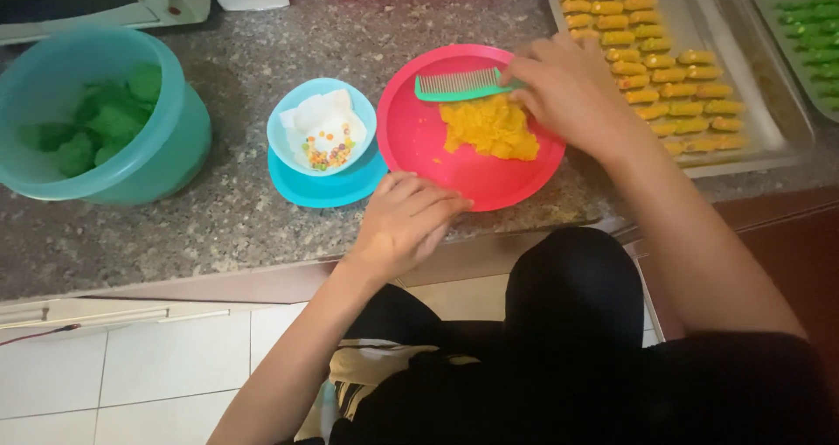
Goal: Shaping small pieces of yellow dough into textured cylinders using a comb-like tool and placing them on a tray
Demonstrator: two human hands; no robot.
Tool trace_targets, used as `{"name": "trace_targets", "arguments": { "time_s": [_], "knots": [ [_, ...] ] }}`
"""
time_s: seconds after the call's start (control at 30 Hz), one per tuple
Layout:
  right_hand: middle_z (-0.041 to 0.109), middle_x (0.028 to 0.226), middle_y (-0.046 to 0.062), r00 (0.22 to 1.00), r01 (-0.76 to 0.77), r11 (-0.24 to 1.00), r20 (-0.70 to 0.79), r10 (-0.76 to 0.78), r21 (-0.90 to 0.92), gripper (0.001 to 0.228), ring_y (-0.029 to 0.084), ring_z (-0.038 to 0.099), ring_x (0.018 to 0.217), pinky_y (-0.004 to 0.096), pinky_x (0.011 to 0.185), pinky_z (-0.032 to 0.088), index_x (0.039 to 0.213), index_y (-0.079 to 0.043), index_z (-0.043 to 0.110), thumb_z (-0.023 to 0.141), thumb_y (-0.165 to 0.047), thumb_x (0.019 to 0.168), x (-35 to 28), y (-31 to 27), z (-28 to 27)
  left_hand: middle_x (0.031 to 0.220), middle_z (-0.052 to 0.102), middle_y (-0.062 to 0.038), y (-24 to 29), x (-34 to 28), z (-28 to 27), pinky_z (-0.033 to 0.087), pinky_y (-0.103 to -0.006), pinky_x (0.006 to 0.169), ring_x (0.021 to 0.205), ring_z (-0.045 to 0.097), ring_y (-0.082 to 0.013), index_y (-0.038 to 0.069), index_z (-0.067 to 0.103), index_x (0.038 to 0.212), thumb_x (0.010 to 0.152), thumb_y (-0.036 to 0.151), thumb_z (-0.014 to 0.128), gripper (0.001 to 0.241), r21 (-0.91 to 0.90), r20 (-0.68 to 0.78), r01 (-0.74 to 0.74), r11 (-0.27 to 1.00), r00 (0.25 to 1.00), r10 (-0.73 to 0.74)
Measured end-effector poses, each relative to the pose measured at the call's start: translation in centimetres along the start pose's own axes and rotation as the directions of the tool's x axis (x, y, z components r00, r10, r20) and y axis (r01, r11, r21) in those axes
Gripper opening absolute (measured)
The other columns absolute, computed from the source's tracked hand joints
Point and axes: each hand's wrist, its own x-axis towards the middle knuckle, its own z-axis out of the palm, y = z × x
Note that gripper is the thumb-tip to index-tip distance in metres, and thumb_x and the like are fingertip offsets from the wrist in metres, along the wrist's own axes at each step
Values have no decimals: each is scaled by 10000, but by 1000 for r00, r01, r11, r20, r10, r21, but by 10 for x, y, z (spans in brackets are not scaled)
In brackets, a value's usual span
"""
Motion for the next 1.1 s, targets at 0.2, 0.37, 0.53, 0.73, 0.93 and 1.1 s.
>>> {"name": "trace_targets", "arguments": {
  "time_s": [0.2, 0.37, 0.53, 0.73, 0.93, 1.1],
  "knots": [
    [678, 911, 66, 988, -150, 960, 8, 156, -238, 430, 288, 628, 972, 478, 794, 428, 1021, -166, 787, 781, -547, 823, -28, -42, -13, 1144, 720, 26, -3, -1, 1, 482, -421, 963, 1036, 640, -206, 157, 720, 1167, 815, 69, 752, 364, -11, 0, -31, 999, 1000, 31],
    [681, 772, 53, 961, -253, 851, -19, 275, -461, 629, 278, 656, 812, 449, 614, 466, 758, -115, 753, 772, -739, 680, -25, -63, 5, 1155, 726, 26, 2, -4, 8, 496, -405, 938, 1001, 638, -197, 158, 735, 1173, 810, 48, 745, 379, -2, 3, -58, 998, 998, 58],
    [716, 806, 116, 907, -382, 877, 66, 416, -290, 473, 317, 689, 800, 464, 600, 521, 799, -105, 752, 778, -577, 772, -24, -50, 24, 1150, 725, 20, 2, -6, 8, 495, -418, 937, 992, 639, -216, 154, 741, 1168, 773, 35, 726, 412, 1, -8, -63, 998, 998, 63],
    [718, 798, 139, 915, -368, 910, 102, 391, -194, 261, 343, 700, 802, 483, 688, 542, 853, -104, 755, 716, -362, 876, -28, -35, 27, 1133, 723, 18, 1, -7, 11, 484, -408, 917, 1005, 633, -211, 143, 735, 1166, 822, 24, 741, 363, -24, -42, -64, 998, 997, 63],
    [725, 791, 170, 870, -463, 874, 260, 418, 144, 266, 317, 689, 717, 451, 672, 528, 900, -55, 775, 737, -318, 905, -23, -23, -10, 1149, 707, -1, 3, -6, 7, 489, -430, 950, 1055, 642, -234, 155, 730, 1187, 786, 47, 761, 417, -34, -32, -55, 998, 998, 54],
    [721, 855, 44, 901, -414, 539, 248, 355, 733, 195, 81, 652, 759, 274, 664, 515, 1111, -47, 744, 724, -121, 932, -17, -18, -18, 1401, 611, -120, 15, 7, 2, 450, -440, 1123, 1300, 587, -328, 117, 614, 1344, 893, 175, 779, 484, -258, -156, 68, 964, 981, -111]
  ]
}}
